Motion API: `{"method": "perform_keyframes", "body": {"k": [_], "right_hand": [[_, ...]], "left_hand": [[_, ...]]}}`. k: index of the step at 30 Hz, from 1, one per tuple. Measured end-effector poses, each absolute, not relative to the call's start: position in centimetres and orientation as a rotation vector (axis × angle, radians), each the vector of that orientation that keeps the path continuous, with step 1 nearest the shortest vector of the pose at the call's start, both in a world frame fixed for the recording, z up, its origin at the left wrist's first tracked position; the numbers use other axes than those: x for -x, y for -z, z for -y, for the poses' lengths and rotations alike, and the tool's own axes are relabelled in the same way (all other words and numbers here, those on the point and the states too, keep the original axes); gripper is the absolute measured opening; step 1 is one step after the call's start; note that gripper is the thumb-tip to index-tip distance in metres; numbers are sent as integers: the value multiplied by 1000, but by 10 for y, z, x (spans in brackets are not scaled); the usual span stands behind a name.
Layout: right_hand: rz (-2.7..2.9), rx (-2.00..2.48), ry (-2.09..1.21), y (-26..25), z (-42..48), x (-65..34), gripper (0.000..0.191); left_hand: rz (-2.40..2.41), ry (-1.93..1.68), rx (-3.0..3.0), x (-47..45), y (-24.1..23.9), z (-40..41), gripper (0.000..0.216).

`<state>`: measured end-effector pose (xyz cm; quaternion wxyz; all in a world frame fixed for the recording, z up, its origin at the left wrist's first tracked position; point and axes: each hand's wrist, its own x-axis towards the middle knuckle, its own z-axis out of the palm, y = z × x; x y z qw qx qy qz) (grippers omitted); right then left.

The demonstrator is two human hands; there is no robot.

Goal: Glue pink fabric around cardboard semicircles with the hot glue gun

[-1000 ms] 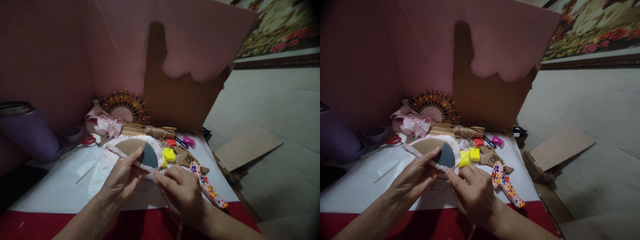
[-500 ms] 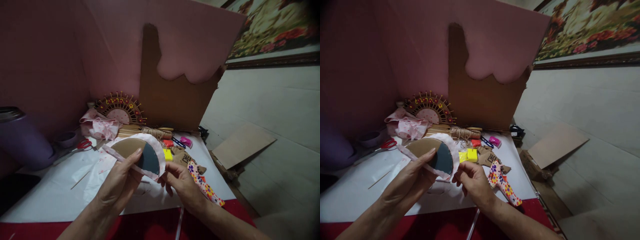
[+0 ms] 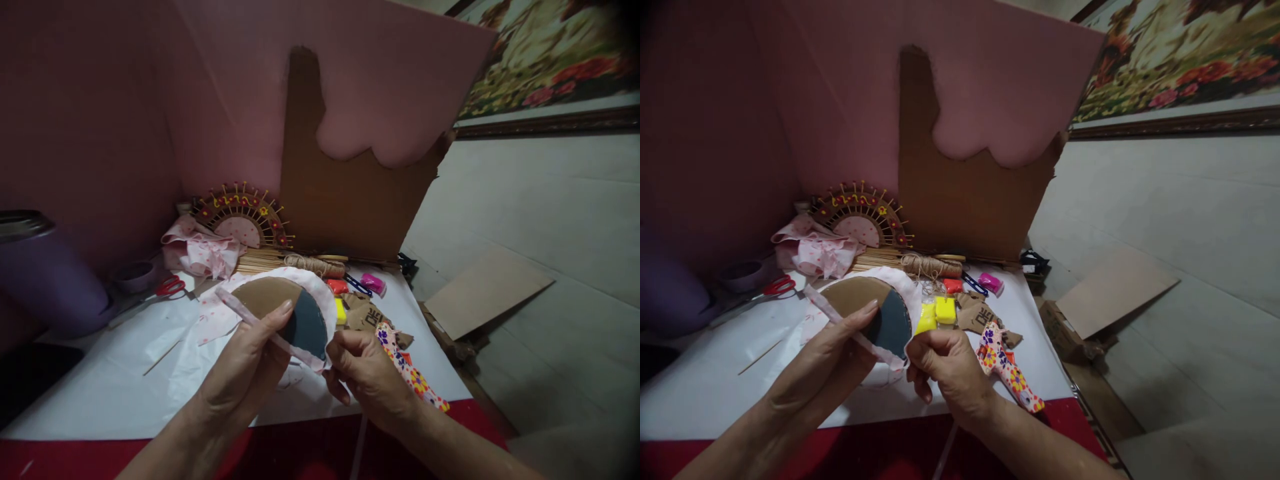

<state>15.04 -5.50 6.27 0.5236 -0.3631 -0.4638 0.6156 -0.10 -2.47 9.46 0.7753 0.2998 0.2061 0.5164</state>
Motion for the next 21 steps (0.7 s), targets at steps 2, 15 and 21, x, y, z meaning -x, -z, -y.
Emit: {"method": "perform_keyframes", "body": {"k": [2,15,21], "right_hand": [[1153,896,-1431,-63,56,-150,42],[1413,1146,-1052,-54,66,-146,39],[1229,921,-1249,-49,58,-151,41]], "left_hand": [[-463,-1119,-646,0,-94,25,13],[-530,-1189,-663,-6,-89,28,9],[-504,-1123,-682,-6,-91,28,11]]}}
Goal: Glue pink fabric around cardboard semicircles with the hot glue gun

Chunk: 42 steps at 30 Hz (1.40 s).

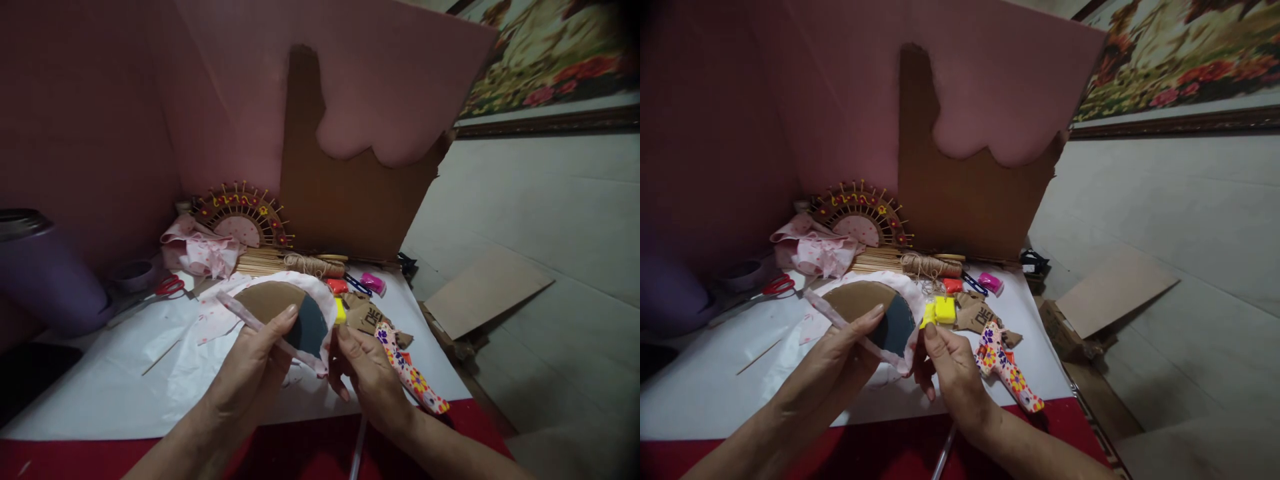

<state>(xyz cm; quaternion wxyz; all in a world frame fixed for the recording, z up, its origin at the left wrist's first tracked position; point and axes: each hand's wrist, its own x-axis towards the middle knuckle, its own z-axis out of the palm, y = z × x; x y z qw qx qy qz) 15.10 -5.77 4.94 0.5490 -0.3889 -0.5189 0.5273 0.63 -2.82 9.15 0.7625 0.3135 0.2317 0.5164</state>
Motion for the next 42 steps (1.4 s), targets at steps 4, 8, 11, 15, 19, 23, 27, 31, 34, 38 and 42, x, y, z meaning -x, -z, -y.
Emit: {"method": "perform_keyframes", "body": {"k": [4,8,11,15,19,23,27,31,34,38,42], "right_hand": [[1197,903,-1302,-45,55,-151,44],[1282,1019,-1224,-50,55,-152,50],[1362,1124,-1095,-54,57,-153,53],[1460,1166,-834,-52,59,-152,53],[1436,1146,-889,-46,57,-152,52],[1416,1072,-1065,-46,56,-155,55],[1511,1123,-964,-54,59,-155,47],[1596,1203,-758,-60,61,-153,45],[1593,1220,-724,-59,61,-153,46],[1527,1189,-893,-58,59,-154,48],[1535,1224,-864,-59,59,-154,45]], "left_hand": [[-535,-1169,-668,-7,-93,30,13],[-543,-1128,-702,-8,-90,31,14],[-564,-1138,-693,-10,-86,31,15],[-597,-1144,-692,-13,-82,31,21],[-628,-1154,-688,-12,-83,31,26],[-592,-1167,-681,-11,-86,30,25],[-592,-1163,-696,-11,-87,30,14],[-606,-1182,-712,-12,-86,31,13],[-634,-1208,-709,-13,-86,30,14],[-629,-1213,-693,-12,-86,30,14],[-607,-1187,-704,-12,-87,31,11]]}}
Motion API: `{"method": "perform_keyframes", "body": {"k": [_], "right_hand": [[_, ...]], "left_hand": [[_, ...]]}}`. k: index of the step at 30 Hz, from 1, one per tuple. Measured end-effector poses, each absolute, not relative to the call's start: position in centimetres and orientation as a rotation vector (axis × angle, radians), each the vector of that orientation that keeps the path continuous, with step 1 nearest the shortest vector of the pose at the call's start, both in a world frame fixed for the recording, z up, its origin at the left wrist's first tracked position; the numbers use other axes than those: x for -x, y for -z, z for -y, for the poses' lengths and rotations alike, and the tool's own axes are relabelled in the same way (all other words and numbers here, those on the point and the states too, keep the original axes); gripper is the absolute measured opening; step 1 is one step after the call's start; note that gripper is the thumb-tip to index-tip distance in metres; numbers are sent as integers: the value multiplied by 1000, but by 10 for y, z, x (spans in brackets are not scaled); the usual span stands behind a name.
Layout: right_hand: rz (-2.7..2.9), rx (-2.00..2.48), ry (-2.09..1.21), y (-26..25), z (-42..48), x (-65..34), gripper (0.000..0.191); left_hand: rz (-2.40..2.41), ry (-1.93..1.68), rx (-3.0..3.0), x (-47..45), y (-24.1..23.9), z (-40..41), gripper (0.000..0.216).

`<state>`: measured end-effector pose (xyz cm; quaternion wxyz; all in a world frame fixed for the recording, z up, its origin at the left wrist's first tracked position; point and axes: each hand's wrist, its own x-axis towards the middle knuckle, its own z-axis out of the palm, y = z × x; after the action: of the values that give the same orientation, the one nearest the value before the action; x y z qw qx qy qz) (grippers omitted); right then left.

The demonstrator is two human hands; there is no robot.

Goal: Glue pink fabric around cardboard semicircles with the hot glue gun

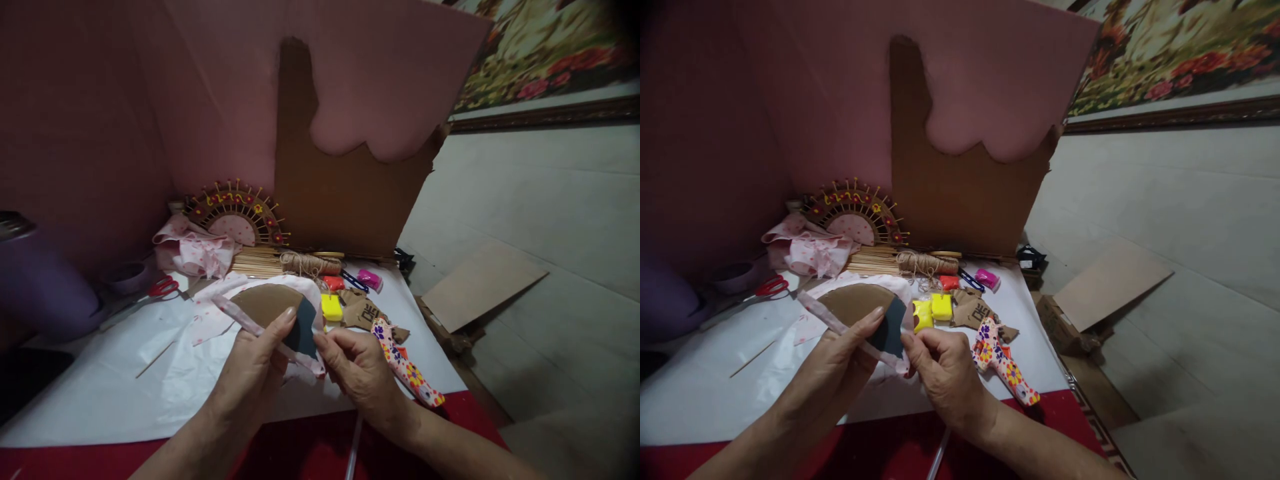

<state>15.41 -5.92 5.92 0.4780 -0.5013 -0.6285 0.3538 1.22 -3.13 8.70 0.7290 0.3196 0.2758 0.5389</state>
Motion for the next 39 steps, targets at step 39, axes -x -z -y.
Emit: {"method": "perform_keyframes", "body": {"k": [39], "right_hand": [[1212,1761,-311,-41,101,-251,26]], "left_hand": [[-660,-1211,-346,1,-94,18,20]]}}
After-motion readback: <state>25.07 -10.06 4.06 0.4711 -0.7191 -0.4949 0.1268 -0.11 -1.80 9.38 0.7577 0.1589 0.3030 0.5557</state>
